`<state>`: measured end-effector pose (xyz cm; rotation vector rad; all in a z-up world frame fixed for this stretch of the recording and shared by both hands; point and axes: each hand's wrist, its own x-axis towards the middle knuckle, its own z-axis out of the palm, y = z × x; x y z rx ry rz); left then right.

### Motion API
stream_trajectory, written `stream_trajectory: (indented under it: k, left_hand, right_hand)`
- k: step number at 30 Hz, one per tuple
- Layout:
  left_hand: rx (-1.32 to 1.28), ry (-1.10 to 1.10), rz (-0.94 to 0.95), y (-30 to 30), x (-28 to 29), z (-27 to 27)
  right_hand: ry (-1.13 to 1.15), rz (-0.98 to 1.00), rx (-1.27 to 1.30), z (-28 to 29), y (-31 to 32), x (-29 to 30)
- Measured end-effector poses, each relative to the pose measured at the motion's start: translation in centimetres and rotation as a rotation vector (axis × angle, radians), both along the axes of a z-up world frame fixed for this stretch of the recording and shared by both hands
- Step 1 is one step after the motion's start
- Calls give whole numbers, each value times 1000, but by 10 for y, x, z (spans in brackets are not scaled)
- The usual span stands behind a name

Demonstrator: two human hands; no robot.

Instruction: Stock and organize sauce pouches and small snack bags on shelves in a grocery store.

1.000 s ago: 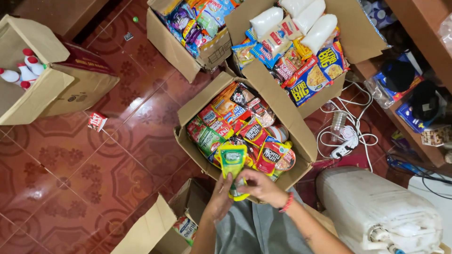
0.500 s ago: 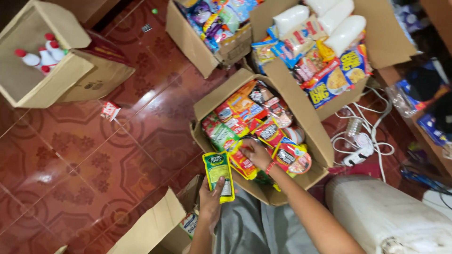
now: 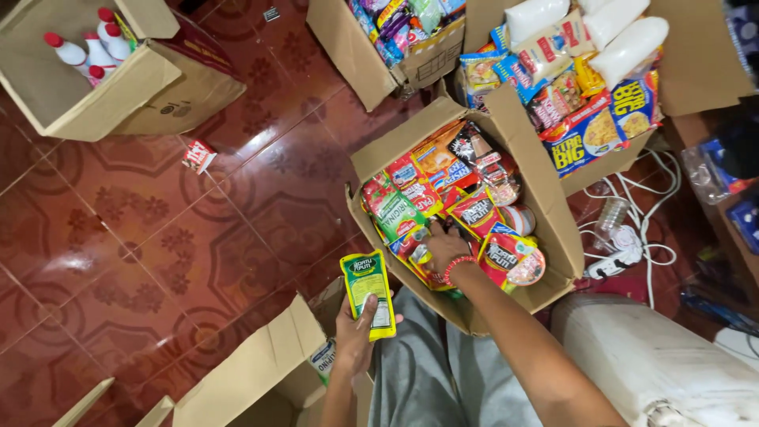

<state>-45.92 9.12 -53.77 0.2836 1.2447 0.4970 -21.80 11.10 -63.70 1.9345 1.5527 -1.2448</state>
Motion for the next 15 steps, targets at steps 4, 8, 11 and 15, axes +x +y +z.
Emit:
stream_trajectory:
  k: [4,8,11,15]
  left_hand:
    - [-9,-18,-27,2,12,10]
    - [32,-61,-36,-3,20,-3]
    - [10,-62,-56,-3,29,-4]
    - [-88,-51,-59,5,42,7]
  right_hand:
    - [7,-191,106,-39,-15,42]
    - [158,-717,393,-62,-25,99]
    - [379,-1101,359,-23,-19,117]
    - [409,-1211,652,-32,-62,123]
